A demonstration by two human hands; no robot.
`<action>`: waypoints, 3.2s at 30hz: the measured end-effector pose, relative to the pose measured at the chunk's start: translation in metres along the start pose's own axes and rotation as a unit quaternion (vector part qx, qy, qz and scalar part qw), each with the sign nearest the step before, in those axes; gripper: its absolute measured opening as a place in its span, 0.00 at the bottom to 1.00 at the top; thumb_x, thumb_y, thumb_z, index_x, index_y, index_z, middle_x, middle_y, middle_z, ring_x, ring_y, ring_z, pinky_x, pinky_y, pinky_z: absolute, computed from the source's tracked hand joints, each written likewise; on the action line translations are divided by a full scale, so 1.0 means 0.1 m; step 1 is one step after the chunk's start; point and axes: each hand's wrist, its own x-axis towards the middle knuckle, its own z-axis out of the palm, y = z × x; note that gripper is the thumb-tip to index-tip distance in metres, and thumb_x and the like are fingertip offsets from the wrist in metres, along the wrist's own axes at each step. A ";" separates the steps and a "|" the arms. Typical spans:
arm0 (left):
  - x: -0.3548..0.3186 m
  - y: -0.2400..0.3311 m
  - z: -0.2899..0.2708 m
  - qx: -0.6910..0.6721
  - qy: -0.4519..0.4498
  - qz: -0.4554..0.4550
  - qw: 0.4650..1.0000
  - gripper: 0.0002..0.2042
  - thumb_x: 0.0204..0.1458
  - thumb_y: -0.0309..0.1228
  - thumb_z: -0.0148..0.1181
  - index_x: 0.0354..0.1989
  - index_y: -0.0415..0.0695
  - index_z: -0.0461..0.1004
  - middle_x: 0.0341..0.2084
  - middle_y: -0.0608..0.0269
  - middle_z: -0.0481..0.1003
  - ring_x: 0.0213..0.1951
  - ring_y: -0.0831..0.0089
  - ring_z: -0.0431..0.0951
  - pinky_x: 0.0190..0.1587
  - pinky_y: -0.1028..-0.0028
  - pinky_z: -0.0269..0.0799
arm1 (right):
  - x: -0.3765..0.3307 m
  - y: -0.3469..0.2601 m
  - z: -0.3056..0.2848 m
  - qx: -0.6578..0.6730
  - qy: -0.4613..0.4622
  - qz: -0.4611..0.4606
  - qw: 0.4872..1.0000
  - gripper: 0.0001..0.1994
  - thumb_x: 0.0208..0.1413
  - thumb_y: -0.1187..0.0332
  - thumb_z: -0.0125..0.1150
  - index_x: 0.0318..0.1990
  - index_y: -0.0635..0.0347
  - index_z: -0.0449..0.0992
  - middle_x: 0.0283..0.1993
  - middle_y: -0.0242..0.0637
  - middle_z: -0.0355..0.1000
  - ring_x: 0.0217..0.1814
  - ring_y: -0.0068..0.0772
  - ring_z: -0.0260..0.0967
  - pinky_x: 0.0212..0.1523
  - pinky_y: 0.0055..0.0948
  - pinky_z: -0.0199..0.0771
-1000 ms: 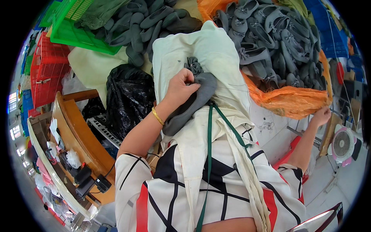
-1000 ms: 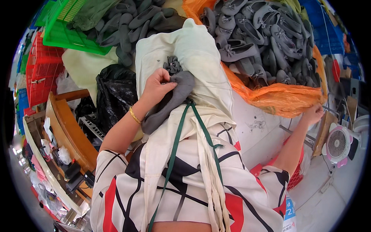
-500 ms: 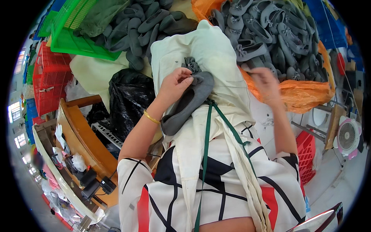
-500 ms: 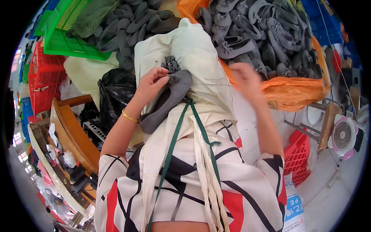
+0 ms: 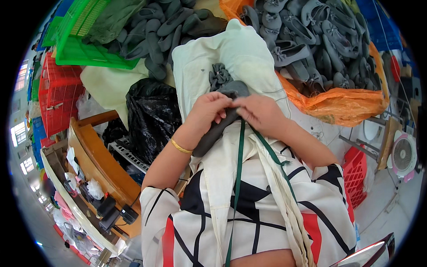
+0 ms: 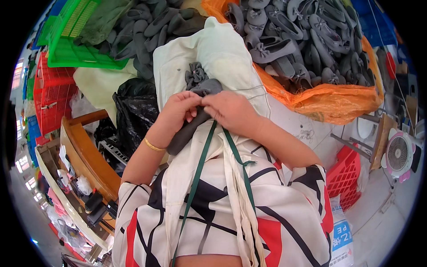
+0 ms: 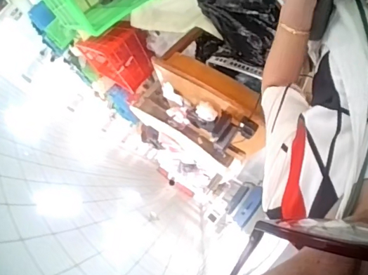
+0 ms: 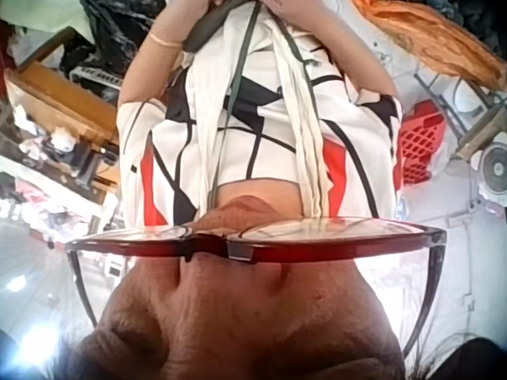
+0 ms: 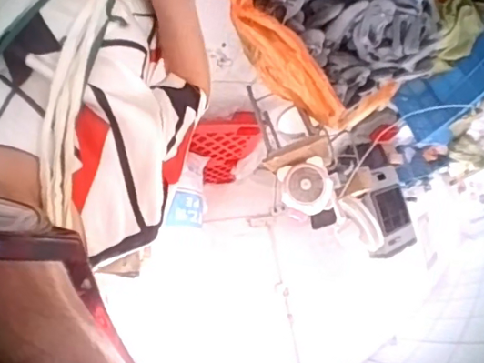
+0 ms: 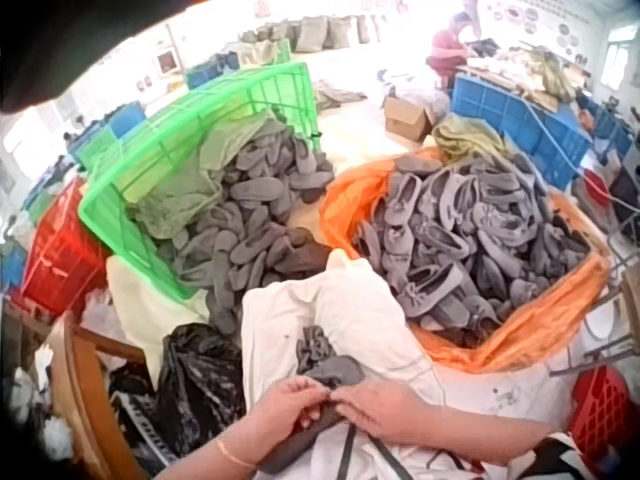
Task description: The person sews a grey slipper using a needle and thread. They repeatedly insert the needle into the slipper's fabric and pull the thread through to secure the material. The person works on a single slipper placed on a white cloth on their lap, surrounded by piles of similar slippers.
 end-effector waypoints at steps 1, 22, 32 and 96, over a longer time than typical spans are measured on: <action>-0.03 0.04 0.00 -0.072 -0.005 -0.013 0.997 0.08 0.56 0.33 0.62 0.31 0.41 0.76 0.26 0.63 0.80 0.20 0.82 0.72 0.20 0.81 0.66 | 0.03 0.02 -0.01 -0.007 -0.001 0.017 1.000 0.04 0.53 0.70 0.63 0.34 0.56 0.74 0.30 0.40 0.71 0.35 0.43 0.72 0.33 0.40 0.71; 0.01 -0.17 -0.11 0.066 0.051 0.079 0.993 0.06 0.60 0.31 0.59 0.38 0.40 0.77 0.25 0.67 0.76 0.23 0.81 0.75 0.27 0.81 0.72 | 0.34 0.22 0.30 0.040 0.004 0.019 0.999 0.04 0.55 0.74 0.62 0.37 0.57 0.76 0.32 0.38 0.70 0.30 0.40 0.70 0.31 0.31 0.70; -0.14 -0.14 0.08 0.455 0.164 0.370 0.794 0.04 0.53 0.27 0.62 0.35 0.41 0.79 0.27 0.55 0.78 0.28 0.58 0.79 0.31 0.69 0.73 | 0.07 0.73 -0.81 0.512 0.209 0.331 0.764 0.02 0.65 0.69 0.55 0.38 0.54 0.71 0.34 0.34 0.75 0.25 0.18 0.68 0.26 0.17 0.70; 0.37 -0.20 -0.23 0.150 0.025 0.158 0.976 0.06 0.57 0.34 0.62 0.34 0.46 0.79 0.27 0.77 0.75 0.27 0.88 0.68 0.28 0.84 0.63 | 0.04 0.06 -0.03 -0.204 -0.367 0.194 0.887 0.20 0.51 0.52 0.64 0.36 0.63 0.77 0.36 0.49 0.77 0.38 0.51 0.75 0.38 0.45 0.74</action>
